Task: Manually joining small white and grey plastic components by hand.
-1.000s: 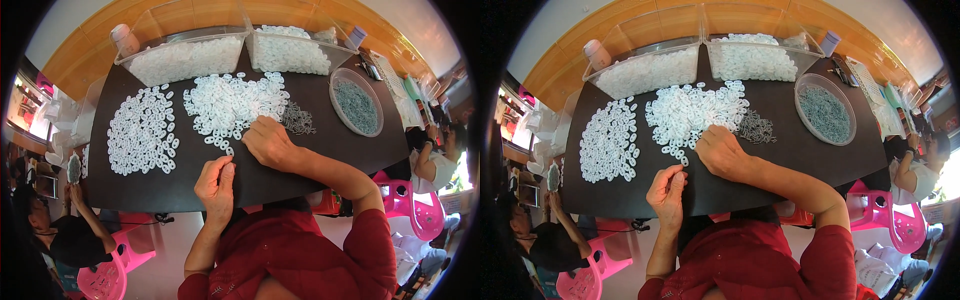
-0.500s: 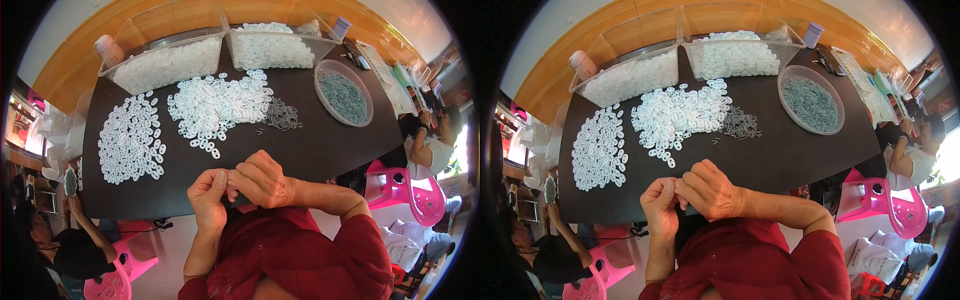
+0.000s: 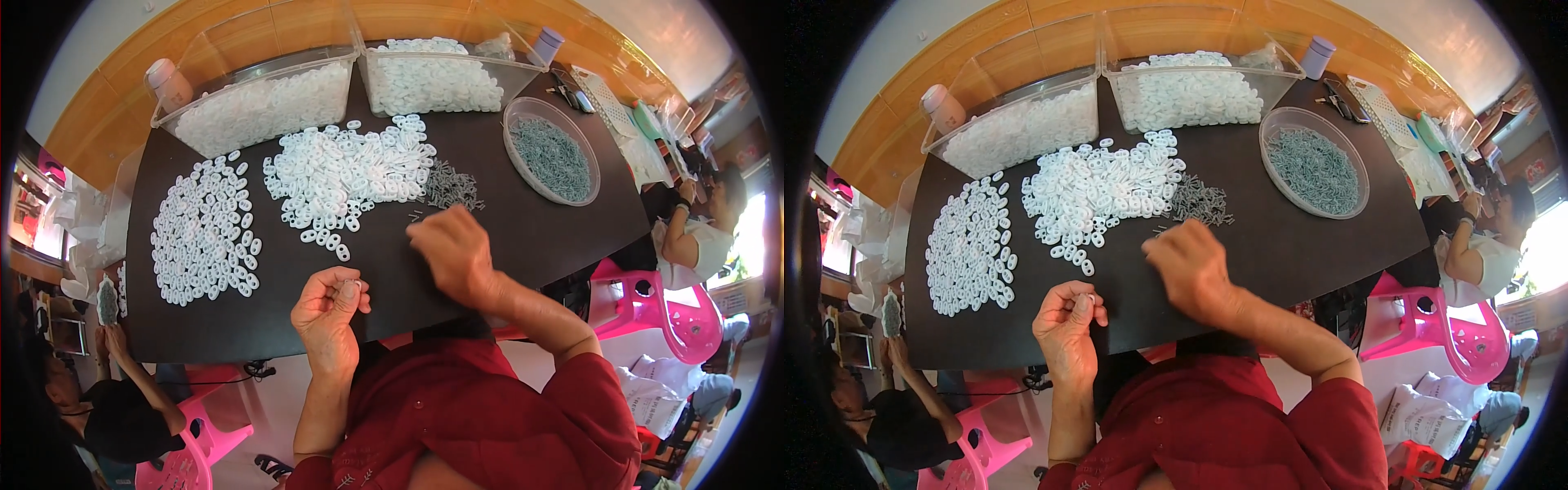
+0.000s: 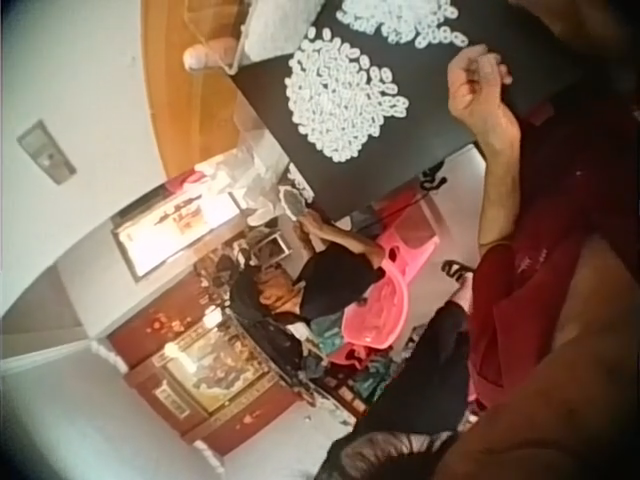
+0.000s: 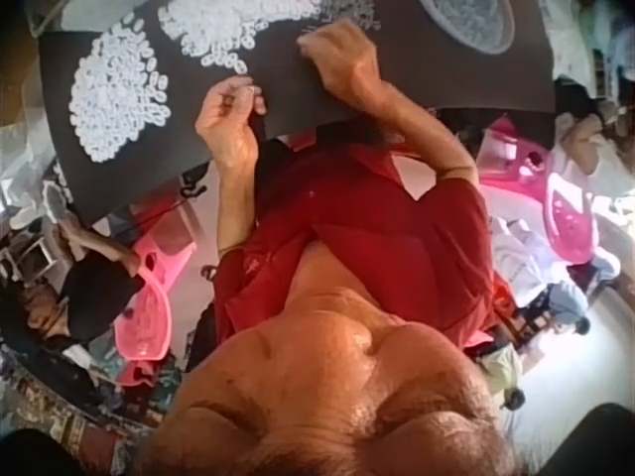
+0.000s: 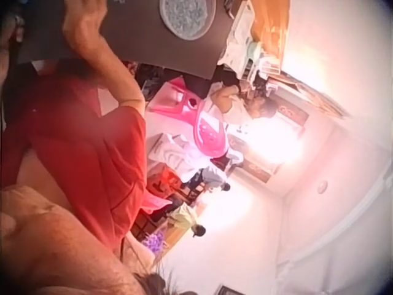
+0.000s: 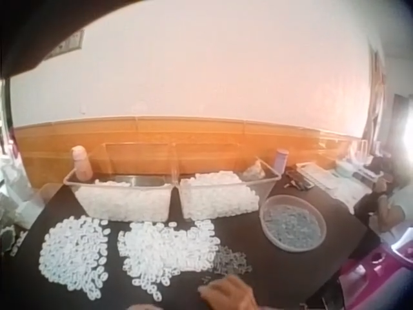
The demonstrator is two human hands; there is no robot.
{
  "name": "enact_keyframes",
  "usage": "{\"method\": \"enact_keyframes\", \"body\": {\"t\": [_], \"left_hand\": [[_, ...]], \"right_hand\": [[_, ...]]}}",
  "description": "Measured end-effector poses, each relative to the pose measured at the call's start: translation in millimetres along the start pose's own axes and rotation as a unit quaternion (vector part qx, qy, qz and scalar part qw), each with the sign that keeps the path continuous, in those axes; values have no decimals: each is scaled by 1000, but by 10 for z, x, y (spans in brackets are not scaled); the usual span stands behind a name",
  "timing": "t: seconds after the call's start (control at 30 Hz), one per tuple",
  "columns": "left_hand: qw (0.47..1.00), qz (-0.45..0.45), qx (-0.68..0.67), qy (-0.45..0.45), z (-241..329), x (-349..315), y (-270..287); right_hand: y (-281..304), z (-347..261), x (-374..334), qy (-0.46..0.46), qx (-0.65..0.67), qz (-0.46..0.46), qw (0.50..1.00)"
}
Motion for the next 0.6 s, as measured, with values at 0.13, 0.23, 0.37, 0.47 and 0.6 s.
{"method": "enact_keyframes", "body": {"t": [0.13,0.23,0.37,0.47,0.6], "left_hand": [[999,-32,-6,3,-30,-7,-115],[999,-39,23,5,-70,-8,-121],[997,-29,74,-11,-73,2,-89],[997,-25,69,-13,-97,3,-77],[999,-17,39,-10,-112,2,-48]], "right_hand": [[-36,403,55,-82,-48,-22,995],[-147,509,62,-72,-66,-38,995],[-252,428,91,-13,-108,-65,992],[-283,345,158,26,-117,-88,989],[-302,341,191,45,-111,-92,988]]}}
Point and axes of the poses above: each hand's wrist, its own x-axis towards the middle knuckle, its own y-axis out of the back of the hand, z = x × y, the point moved 9 cm from there along x, towards the middle knuckle, and after that the axes turned 4 degrees about -y, right-handed, at the moved point
